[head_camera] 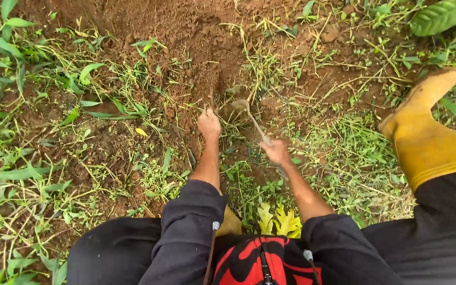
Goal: The person uses a small hand hoe to break up and loosen soil around the base of a small tree. They repeatedly strike the ground and use their hands to clear debris and smooth the area.
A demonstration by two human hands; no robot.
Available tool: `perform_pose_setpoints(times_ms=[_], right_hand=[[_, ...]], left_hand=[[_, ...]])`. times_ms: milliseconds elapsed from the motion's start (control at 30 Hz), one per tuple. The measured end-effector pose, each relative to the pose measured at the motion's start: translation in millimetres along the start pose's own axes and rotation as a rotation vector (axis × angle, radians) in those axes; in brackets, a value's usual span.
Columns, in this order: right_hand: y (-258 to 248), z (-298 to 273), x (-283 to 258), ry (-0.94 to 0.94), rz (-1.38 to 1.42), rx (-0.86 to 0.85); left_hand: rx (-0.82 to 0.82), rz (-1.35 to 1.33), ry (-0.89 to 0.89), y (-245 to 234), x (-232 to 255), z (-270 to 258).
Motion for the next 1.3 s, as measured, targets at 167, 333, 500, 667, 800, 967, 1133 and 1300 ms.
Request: perform_pose_setpoints(times_ms=[167, 333, 500, 667, 800, 967, 1133, 1300], right_hand=[[-53.0, -17.4, -99.8, -0.474, 0.128, 0.275], [-74.8, -13.8, -204.3, -0.798, 0.261, 0.441], [-33.0, -0.6, -254.2, -0.652, 0.386, 0.341], [54.4, 53.0, -108.5, -0.306, 0.124, 0.027], [56.1, 50.8, -125.6, -0.052, -0.041, 0.088], [24.1, 18.8, -62.2, 0.027, 0.012, -0.096], [-2.7, 36.0, -69.5, -0.053, -0.036, 0.036], [-53.3, -1.2, -220.5, -0.676, 0.066, 0.352]], left_hand=[[0.033, 0.050, -0.091, 19.2, -20.3, 10.4], [0.204, -0.129, -0.026, -9.2, 29.1, -1.8], [0.412, -0.162, 0.007, -40.8, 50.7, -24.6], [0.239, -0.108, -0.242, -65.6, 50.7, -30.0], [0.163, -0.009, -0.196, -62.2, 53.7, -17.0], [0.240, -0.149, -0.270, -19.5, 20.1, 7.6], [0.369, -0.193, -0.078, 11.0, 30.9, 3.7], [0.297, -0.194, -0.018, 4.8, 48.2, -15.2]])
Point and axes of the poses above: each hand's wrist, its own z-axis towards the middle knuckle, its own y-axis out of the palm, x = y × z, the point moved 3 cm from there along z, towards the middle knuckle
